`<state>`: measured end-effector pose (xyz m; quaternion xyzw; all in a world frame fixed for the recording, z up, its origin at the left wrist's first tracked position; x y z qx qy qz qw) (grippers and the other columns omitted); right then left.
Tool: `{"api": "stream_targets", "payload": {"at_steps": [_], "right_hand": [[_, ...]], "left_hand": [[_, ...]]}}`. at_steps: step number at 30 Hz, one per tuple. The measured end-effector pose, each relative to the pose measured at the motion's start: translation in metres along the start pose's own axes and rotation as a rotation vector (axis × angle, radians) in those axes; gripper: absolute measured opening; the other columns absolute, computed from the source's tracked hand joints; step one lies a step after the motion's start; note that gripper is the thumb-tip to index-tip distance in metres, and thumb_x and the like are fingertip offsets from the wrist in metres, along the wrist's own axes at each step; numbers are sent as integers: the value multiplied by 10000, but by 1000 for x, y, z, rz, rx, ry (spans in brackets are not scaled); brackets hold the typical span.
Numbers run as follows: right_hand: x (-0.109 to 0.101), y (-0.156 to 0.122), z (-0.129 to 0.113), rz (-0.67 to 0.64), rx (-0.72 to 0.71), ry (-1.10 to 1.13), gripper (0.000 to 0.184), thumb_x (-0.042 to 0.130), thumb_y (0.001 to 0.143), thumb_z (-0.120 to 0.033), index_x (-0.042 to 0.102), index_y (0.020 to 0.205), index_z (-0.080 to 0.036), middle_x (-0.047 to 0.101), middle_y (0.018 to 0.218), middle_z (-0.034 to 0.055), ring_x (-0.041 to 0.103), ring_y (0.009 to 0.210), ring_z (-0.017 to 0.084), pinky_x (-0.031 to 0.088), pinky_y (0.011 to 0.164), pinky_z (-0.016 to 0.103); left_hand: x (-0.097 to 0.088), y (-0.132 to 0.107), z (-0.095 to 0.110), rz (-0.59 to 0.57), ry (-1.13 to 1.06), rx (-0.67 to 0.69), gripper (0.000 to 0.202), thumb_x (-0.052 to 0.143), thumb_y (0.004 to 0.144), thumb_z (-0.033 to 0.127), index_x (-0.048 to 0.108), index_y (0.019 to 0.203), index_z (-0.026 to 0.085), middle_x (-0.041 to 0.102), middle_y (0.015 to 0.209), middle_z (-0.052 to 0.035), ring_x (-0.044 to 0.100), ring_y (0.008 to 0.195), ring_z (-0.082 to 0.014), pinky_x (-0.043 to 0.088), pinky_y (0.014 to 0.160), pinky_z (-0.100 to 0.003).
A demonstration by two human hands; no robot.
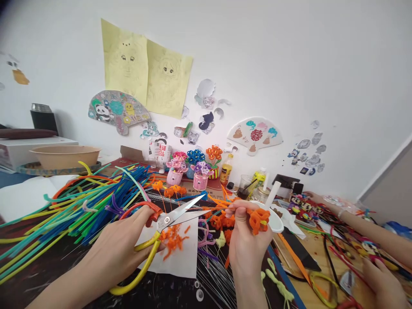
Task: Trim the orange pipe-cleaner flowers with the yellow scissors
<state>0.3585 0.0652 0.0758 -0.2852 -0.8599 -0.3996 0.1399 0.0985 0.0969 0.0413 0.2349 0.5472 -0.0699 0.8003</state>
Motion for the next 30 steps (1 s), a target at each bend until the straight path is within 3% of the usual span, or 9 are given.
{"api": "stream_targets", "payload": {"at_steps": [4, 10, 30], "right_hand": [[-5, 1, -2, 33, -36, -22, 205, 793, 713, -320, 661, 721, -163, 626, 722, 3, 572, 633, 134, 480, 606, 299], [-5, 3, -6, 42, -70, -11, 167, 785, 724, -284, 662, 702, -172, 621, 719, -4, 559, 651, 131, 456, 594, 285], [5, 1, -10, -49, -105, 7, 115, 749, 743, -209, 660, 676, -183, 620, 701, -8, 552, 651, 135, 431, 577, 279]], "left_hand": [[-3, 1, 0, -4, -21, -7, 181, 477, 855, 414, 430, 926, 254, 645, 919, -16, 642, 802, -262, 379, 617, -316], [-1, 1, 1, -25, -131, -3, 308, 554, 815, 523, 457, 937, 257, 637, 913, 1, 623, 793, -231, 367, 632, -295], [4, 3, 2, -80, -114, -25, 330, 586, 810, 553, 491, 915, 254, 669, 905, 15, 648, 758, -225, 351, 598, -277]]}}
Point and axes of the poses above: each hand's wrist, its own y-axis towards the middle knuckle, its own x-axis out of the palm, z = x × y, the point moved 10 cm from there along y, towards the middle knuckle
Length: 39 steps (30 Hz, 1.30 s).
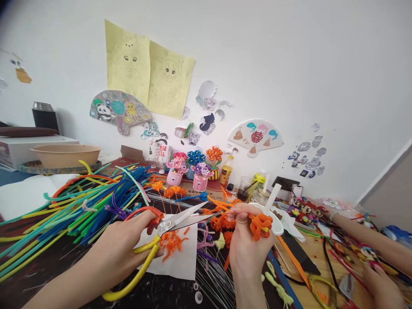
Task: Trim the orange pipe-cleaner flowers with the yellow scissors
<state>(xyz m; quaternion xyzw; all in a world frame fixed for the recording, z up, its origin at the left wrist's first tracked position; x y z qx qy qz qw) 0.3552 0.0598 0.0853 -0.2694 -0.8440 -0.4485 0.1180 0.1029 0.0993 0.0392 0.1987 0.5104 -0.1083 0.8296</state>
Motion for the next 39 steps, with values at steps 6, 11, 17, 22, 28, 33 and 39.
{"api": "stream_targets", "payload": {"at_steps": [6, 11, 17, 22, 28, 33, 39], "right_hand": [[2, 0, -2, -11, -8, 25, 101, 740, 758, -196, 667, 689, -181, 620, 694, -6, 551, 653, 133, 427, 574, 273], [3, 0, -3, -22, -22, 36, 96, 740, 765, -193, 671, 698, -181, 618, 698, -5, 555, 646, 129, 426, 575, 274], [1, 1, -2, -19, -9, 39, 129, 752, 762, -229, 656, 689, -182, 612, 693, -8, 559, 654, 130, 428, 580, 276], [2, 1, -3, -14, -3, 27, 136, 761, 754, -248, 658, 689, -187, 607, 684, -8, 547, 655, 135, 424, 564, 273], [1, 1, -2, -9, 1, 37, 143, 757, 756, -239, 650, 677, -185, 601, 688, -5, 550, 654, 135, 420, 555, 272], [-1, 1, 0, -4, 14, 42, 132, 755, 752, -225, 651, 679, -185, 597, 682, -3, 549, 664, 140, 413, 555, 273], [0, 1, 0, -2, 29, 43, 138, 759, 751, -232, 648, 686, -183, 599, 687, -3, 537, 649, 134, 416, 557, 272]], "left_hand": [[1, -1, 0, -14, 29, 9, 333, 589, 810, 556, 497, 920, 255, 674, 874, 17, 645, 743, -226, 342, 588, -273], [4, -1, -4, -22, 35, 9, 343, 582, 813, 560, 509, 930, 247, 675, 867, 4, 645, 742, -223, 349, 590, -267], [7, 1, -2, -45, 20, 33, 328, 578, 823, 550, 506, 912, 242, 682, 872, 1, 625, 716, -202, 334, 582, -254], [9, 2, -2, -64, 31, 23, 337, 566, 827, 570, 495, 845, 241, 665, 785, 15, 583, 636, -183, 292, 545, -244], [9, 1, 1, -61, -47, 65, 341, 556, 832, 575, 473, 801, 246, 630, 741, 41, 528, 582, -151, 267, 534, -237], [10, 1, 0, -67, -93, 56, 324, 574, 825, 552, 479, 792, 244, 608, 736, 43, 532, 604, -147, 278, 544, -233], [12, 1, 0, -75, -152, 60, 320, 582, 823, 533, 471, 751, 241, 582, 680, 56, 496, 567, -130, 281, 530, -222]]}}
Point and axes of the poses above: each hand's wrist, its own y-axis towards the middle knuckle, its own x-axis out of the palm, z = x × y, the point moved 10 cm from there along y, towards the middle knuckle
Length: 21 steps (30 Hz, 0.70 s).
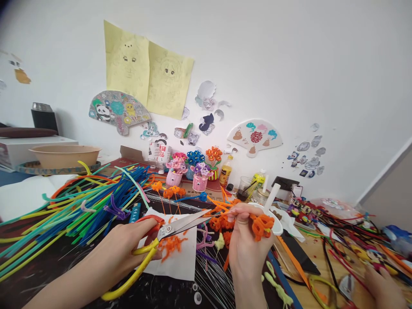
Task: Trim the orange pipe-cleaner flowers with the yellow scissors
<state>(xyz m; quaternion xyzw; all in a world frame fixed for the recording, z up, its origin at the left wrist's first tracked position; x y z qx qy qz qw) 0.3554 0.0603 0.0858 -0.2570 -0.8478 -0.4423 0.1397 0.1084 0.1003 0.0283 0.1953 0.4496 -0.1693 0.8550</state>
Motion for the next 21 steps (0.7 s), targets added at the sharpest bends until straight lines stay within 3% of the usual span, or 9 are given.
{"api": "stream_targets", "payload": {"at_steps": [21], "right_hand": [[-1, 0, 5, -2, 11, -16, 183, 772, 732, -288, 634, 689, -175, 598, 696, -13, 538, 616, 121, 426, 575, 278]], "left_hand": [[6, 2, -1, 1, -18, 50, 357, 540, 835, 558, 491, 718, 225, 494, 606, 65, 370, 508, -100, 247, 503, -228]]}}
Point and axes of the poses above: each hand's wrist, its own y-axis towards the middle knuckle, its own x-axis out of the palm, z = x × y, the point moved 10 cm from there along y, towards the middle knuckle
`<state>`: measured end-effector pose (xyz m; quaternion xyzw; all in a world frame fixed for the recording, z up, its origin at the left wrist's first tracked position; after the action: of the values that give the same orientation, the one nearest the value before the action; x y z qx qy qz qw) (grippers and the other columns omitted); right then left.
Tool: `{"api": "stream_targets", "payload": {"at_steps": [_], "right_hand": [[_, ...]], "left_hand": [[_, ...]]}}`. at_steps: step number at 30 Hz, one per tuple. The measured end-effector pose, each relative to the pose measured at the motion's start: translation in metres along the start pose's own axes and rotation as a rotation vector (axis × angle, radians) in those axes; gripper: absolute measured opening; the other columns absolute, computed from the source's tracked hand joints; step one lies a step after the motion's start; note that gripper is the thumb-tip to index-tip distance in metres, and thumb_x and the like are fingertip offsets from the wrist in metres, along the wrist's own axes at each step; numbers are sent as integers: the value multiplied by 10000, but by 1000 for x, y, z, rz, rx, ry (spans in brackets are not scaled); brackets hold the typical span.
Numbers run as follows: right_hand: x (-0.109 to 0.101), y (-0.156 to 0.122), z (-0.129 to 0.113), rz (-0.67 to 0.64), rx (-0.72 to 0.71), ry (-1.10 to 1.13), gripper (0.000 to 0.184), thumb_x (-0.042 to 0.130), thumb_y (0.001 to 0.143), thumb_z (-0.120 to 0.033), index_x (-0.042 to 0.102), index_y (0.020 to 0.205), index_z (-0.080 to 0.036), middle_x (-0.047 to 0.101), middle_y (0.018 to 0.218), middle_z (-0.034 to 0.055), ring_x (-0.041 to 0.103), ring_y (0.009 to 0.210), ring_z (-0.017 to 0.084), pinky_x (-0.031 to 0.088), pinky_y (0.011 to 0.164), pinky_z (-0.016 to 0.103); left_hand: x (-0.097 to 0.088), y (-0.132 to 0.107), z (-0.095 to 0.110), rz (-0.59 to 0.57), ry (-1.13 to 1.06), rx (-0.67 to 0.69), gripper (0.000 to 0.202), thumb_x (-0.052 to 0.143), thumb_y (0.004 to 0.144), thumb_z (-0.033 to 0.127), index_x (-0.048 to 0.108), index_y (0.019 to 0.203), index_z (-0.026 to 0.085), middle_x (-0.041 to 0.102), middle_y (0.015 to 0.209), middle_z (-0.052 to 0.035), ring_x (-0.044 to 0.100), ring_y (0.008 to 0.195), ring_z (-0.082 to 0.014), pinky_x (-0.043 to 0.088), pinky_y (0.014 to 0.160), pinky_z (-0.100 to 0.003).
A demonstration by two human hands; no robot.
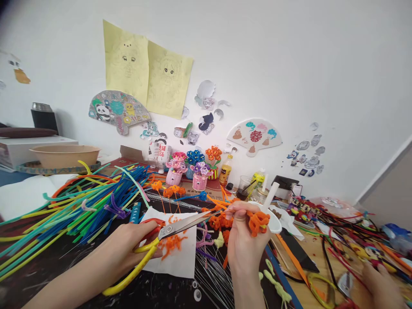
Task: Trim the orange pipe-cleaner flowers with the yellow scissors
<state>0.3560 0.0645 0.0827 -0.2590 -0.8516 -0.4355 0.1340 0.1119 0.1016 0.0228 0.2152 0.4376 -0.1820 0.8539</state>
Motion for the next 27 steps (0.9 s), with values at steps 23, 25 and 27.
{"api": "stream_targets", "payload": {"at_steps": [23, 25, 27], "right_hand": [[5, -7, 40, -25, 186, 39, 197, 800, 704, -293, 662, 696, -153, 624, 681, -5, 562, 573, 116, 456, 573, 280], [7, -9, 41, -34, 189, 41, 197, 802, 702, -296, 664, 694, -157, 626, 677, -7, 563, 566, 114, 457, 572, 280], [9, -10, 40, -39, 190, 44, 197, 806, 697, -294, 662, 692, -160, 627, 675, -8, 565, 566, 115, 459, 571, 280]], "left_hand": [[5, 0, -14, -11, 58, -88, 260, 545, 819, 448, 513, 959, 232, 656, 826, -3, 600, 644, -177, 326, 549, -242], [7, 1, -15, -14, 63, -81, 264, 531, 830, 478, 504, 932, 236, 653, 808, -2, 594, 635, -182, 317, 541, -246], [8, 1, -15, -14, 65, -66, 277, 506, 848, 507, 494, 919, 239, 651, 800, -5, 592, 641, -190, 312, 541, -251]]}}
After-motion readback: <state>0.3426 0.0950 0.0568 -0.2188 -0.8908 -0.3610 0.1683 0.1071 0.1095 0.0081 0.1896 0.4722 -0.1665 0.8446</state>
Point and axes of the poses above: each hand's wrist, its own y-axis towards the middle knuckle, its own x-axis out of the palm, z = x × y, the point moved 10 cm from there along y, towards the middle knuckle
